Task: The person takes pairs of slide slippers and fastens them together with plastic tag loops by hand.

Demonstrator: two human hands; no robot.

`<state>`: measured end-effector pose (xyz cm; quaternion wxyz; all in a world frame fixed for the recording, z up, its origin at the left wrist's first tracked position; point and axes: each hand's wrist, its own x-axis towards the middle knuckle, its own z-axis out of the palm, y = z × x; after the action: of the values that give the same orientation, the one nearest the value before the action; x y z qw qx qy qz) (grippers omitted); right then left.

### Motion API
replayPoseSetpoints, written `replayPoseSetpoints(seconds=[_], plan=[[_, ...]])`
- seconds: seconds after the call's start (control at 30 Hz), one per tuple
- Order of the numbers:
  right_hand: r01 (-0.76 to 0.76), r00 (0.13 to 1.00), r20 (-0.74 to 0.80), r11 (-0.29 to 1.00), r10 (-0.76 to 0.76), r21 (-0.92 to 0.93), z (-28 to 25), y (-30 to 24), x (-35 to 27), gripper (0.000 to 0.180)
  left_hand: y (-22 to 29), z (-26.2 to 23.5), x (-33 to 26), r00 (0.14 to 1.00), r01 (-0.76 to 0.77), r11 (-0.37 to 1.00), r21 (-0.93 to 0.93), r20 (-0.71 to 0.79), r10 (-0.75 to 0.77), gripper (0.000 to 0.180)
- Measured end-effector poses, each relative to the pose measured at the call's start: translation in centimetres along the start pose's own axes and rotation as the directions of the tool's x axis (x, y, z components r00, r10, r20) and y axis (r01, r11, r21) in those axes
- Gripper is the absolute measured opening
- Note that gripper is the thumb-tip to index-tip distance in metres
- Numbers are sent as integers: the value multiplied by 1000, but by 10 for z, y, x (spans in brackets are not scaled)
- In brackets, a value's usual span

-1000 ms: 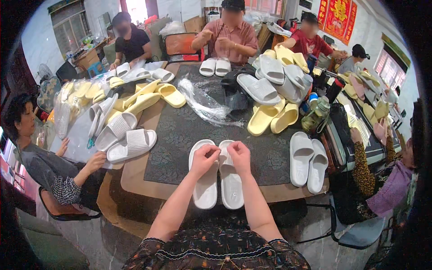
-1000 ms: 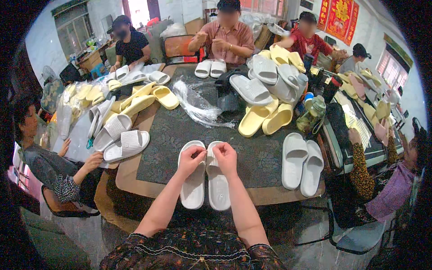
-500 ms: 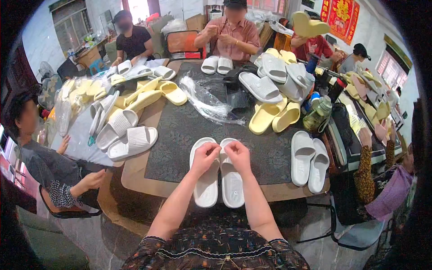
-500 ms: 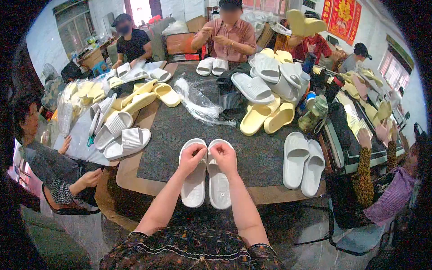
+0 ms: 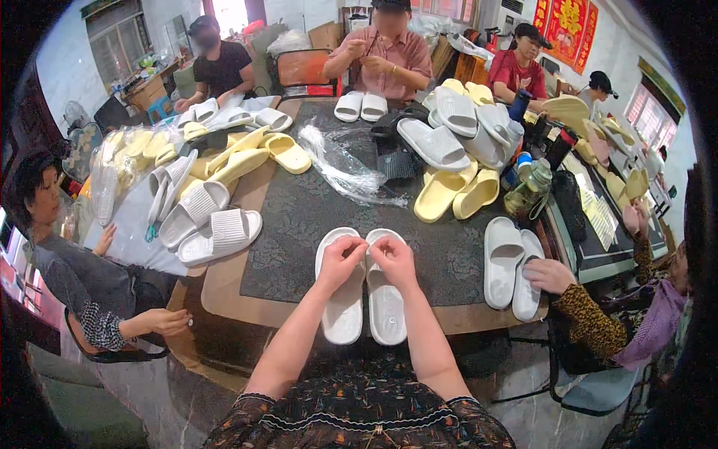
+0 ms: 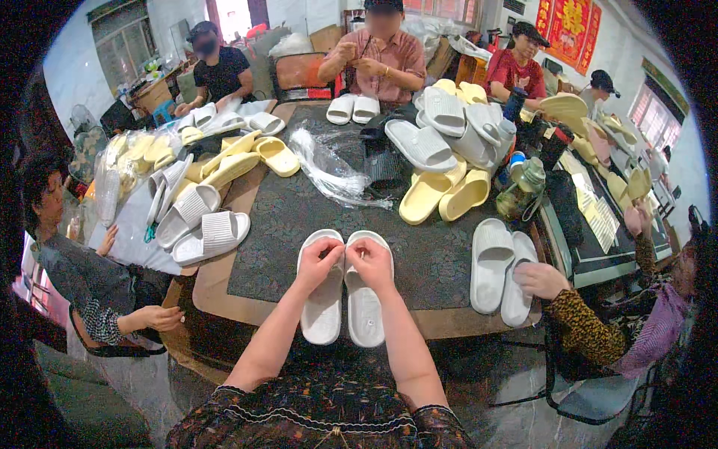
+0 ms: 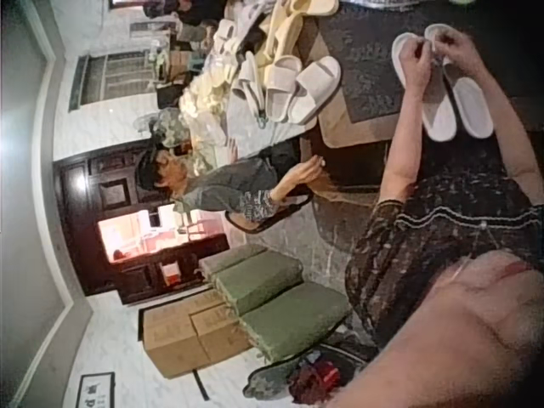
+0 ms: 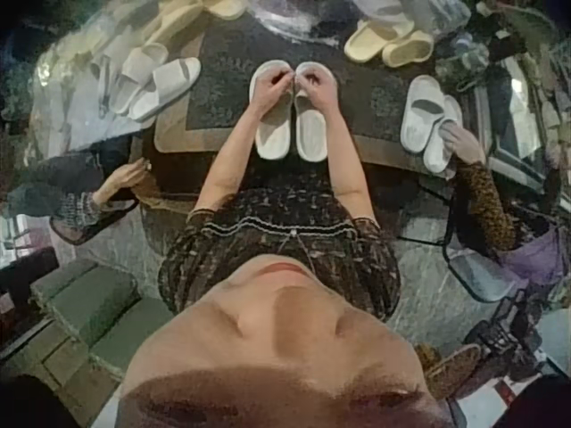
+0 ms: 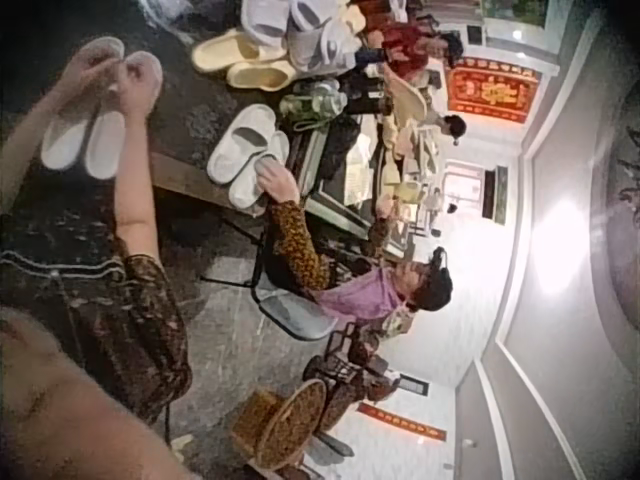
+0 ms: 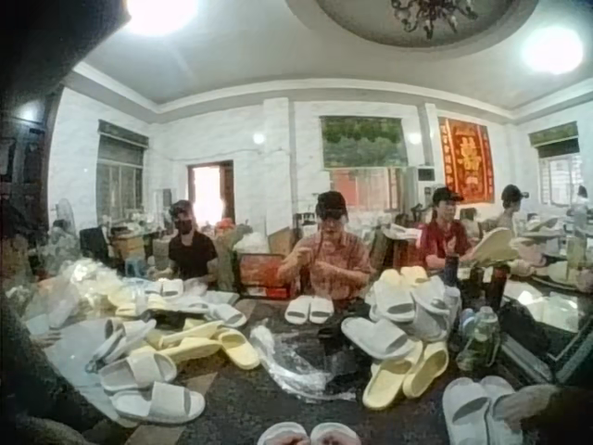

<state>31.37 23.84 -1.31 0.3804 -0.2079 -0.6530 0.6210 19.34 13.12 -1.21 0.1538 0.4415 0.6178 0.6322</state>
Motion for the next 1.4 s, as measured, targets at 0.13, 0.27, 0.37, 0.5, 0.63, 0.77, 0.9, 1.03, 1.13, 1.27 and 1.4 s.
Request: replayPoseSetpoints(seconds=[0.13, 0.27, 0.37, 0.5, 0.63, 0.77, 0.9, 1.03, 1.13, 1.27, 1.4], plan=[[-23, 997, -65, 996, 29, 91, -6, 1, 2, 8, 10, 4, 0, 1000, -2, 1000, -1, 12, 2, 13], [19, 999, -40, 1000, -19, 9, -2, 0, 0, 9, 7, 1, -2, 1000, -14, 999, 51, 24, 13, 14], [-1, 1000, -11, 996, 0, -88, -1, -1, 2, 10, 5, 1, 2, 998, -58, 998, 39, -12, 58, 15], [-24, 990, -134, 998, 32, 63, -4, 2, 7, 8, 3, 5, 3, 999, 30, 1000, -1, 19, -30, 15], [-10, 998, 57, 1000, 10, -2, -3, 1, 2, 7, 4, 2, 2, 1000, 6, 1000, -7, 23, -6, 15], [2, 996, -87, 992, 9, 128, 0, 0, 5, 7, 6, 3, 4, 1000, 9, 1000, -12, 18, -9, 15], [3, 1000, -4, 1000, -3, 8, -2, 5, 5, 9, 3, 2, 2, 1000, 1, 999, -33, 22, 0, 16], [-50, 999, -2, 998, 50, 31, -3, 5, 5, 9, 3, 3, 3, 1000, 18, 1000, -26, 19, -17, 15], [12, 997, -74, 983, 2, 185, 1, 0, 4, 8, 1, 3, 0, 1000, 6, 999, -33, 16, -6, 14], [-14, 998, 51, 991, 21, -134, -3, 1, 2, 8, 0, 3, 3, 1000, -15, 999, -43, 6, 16, 14], [23, 993, -118, 986, -3, 164, -6, 13, 9, 12, 4, 5, 5, 1000, -1, 998, -63, 31, 3, 15]])
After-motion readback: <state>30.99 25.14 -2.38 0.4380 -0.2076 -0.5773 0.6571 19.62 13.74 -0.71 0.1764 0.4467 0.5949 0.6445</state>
